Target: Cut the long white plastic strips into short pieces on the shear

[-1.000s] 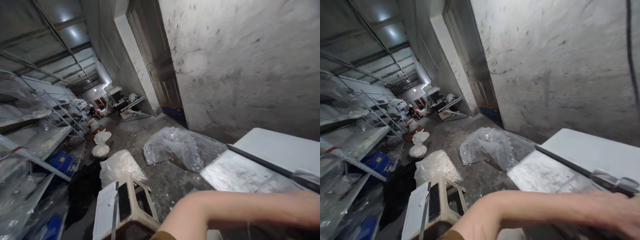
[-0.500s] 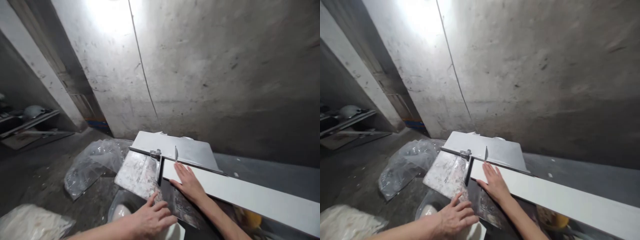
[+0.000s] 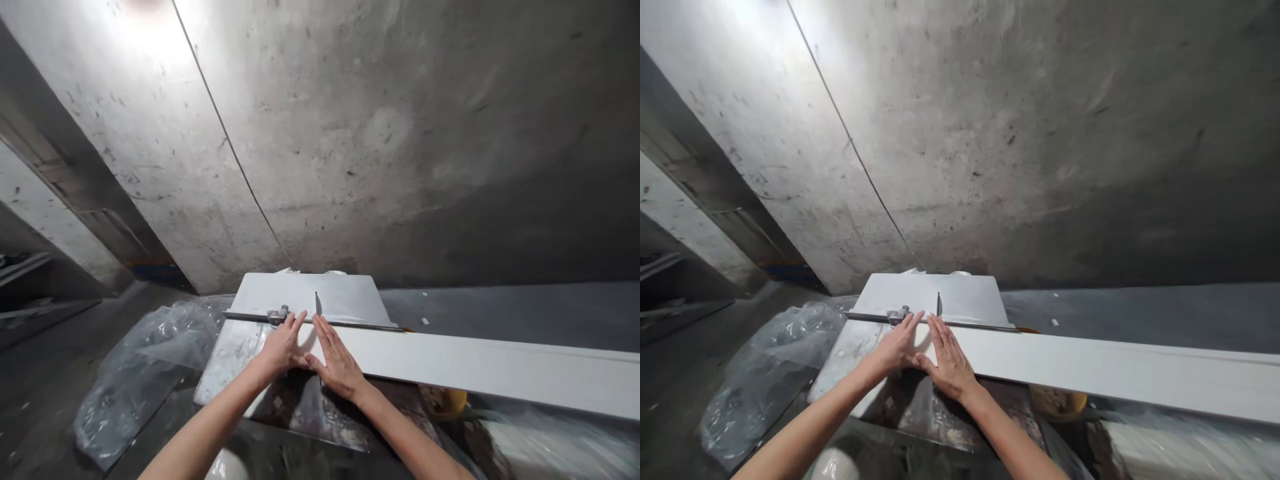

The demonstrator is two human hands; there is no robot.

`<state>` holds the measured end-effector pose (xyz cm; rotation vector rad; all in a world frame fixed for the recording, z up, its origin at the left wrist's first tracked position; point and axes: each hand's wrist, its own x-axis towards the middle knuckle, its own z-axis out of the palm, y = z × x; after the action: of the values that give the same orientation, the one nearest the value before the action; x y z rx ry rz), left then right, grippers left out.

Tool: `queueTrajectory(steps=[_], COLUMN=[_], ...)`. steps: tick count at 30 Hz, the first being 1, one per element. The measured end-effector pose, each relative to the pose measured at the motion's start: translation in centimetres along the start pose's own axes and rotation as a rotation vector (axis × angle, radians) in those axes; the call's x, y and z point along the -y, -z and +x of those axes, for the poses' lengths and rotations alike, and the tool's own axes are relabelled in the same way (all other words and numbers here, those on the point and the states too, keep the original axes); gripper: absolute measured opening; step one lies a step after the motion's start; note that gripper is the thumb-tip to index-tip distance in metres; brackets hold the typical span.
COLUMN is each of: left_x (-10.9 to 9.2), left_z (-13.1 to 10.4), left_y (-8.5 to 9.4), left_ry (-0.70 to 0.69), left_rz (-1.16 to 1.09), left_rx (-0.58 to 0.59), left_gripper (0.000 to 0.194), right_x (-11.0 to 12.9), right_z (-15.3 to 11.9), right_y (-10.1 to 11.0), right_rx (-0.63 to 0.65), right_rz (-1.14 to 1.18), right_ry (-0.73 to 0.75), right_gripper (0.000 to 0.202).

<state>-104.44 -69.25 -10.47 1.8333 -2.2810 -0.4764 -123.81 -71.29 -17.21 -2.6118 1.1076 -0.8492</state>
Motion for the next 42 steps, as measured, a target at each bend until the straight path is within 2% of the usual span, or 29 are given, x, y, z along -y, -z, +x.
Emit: queueTrajectory(steps=[4,7,10,14,16,18,22,28,31,33,36,38,40,42], left_x=[0.1,1.2,2.5,3.5,3.6,3.3,1.9,0.0,-0.7,-1.2,-2.2,-2.7,-2.6,-1.6], left_z=[1.8,3.6,6.8,10.9,11.8,11.7,9.1,4.1,1.1,-1.9,-7.3,-10.4,-12.3,-12.6], left_y=[0.3,0.4,0.6,1.0,1.2,1.4,1.1,0.1,0.0,0.1,0.1,-0.1,-0.4,-0.7], left_ry=[0.014,0.001,0.014,0.044,0.039,0.007,-0.035,-0.023,-0.012,-0.062,-0.251,-0.347,-0.351,-0.264], left_rz=[0.001,-0.02,-0.029,0.007,0.045,0.08,0.155,0.16,0.22,0.268,0.212,0.115,0.044,0.016], left_rx=[0.042,0.026,-0.014,-0.055,-0.068,-0.073,-0.052,0.038,0.093,0.124,0.219,0.297,0.312,0.237], left_gripper=[0.124,0.125,0.128,0.128,0.121,0.107,0.087,0.096,0.104,0.103,0.098,0.097,0.098,0.102], right_x=[-4.1,-7.8,-10.4,-11.9,-12.1,-11.9,-10.5,-7.1,-6.6,-6.8,-6.7,-5.6,-3.7,-1.6], right_z=[-2.2,-2.3,0.2,4.3,5.3,5.4,3.3,-2.2,-4.5,-5.5,-5.6,-4.5,-2.8,-1.1], right_y=[1.2,1.4,1.2,1.6,2.1,2.6,2.8,1.9,2.1,2.5,2.7,2.1,1.1,0.0], right_rx=[0.108,0.081,0.058,0.094,0.123,0.152,0.137,0.033,0.014,0.017,0.031,0.044,0.066,0.091], right_rz=[-0.131,-0.259,-0.312,-0.322,-0.319,-0.323,-0.333,-0.35,-0.351,-0.344,-0.322,-0.294,-0.257,-0.224], right_ry=[0.05,0.051,0.036,0.0,-0.017,-0.029,-0.021,0.058,0.082,0.092,0.097,0.081,0.06,0.051], right_gripper=[0.079,0.08,0.077,0.073,0.073,0.072,0.071,0.072,0.073,0.073,0.073,0.073,0.073,0.073])
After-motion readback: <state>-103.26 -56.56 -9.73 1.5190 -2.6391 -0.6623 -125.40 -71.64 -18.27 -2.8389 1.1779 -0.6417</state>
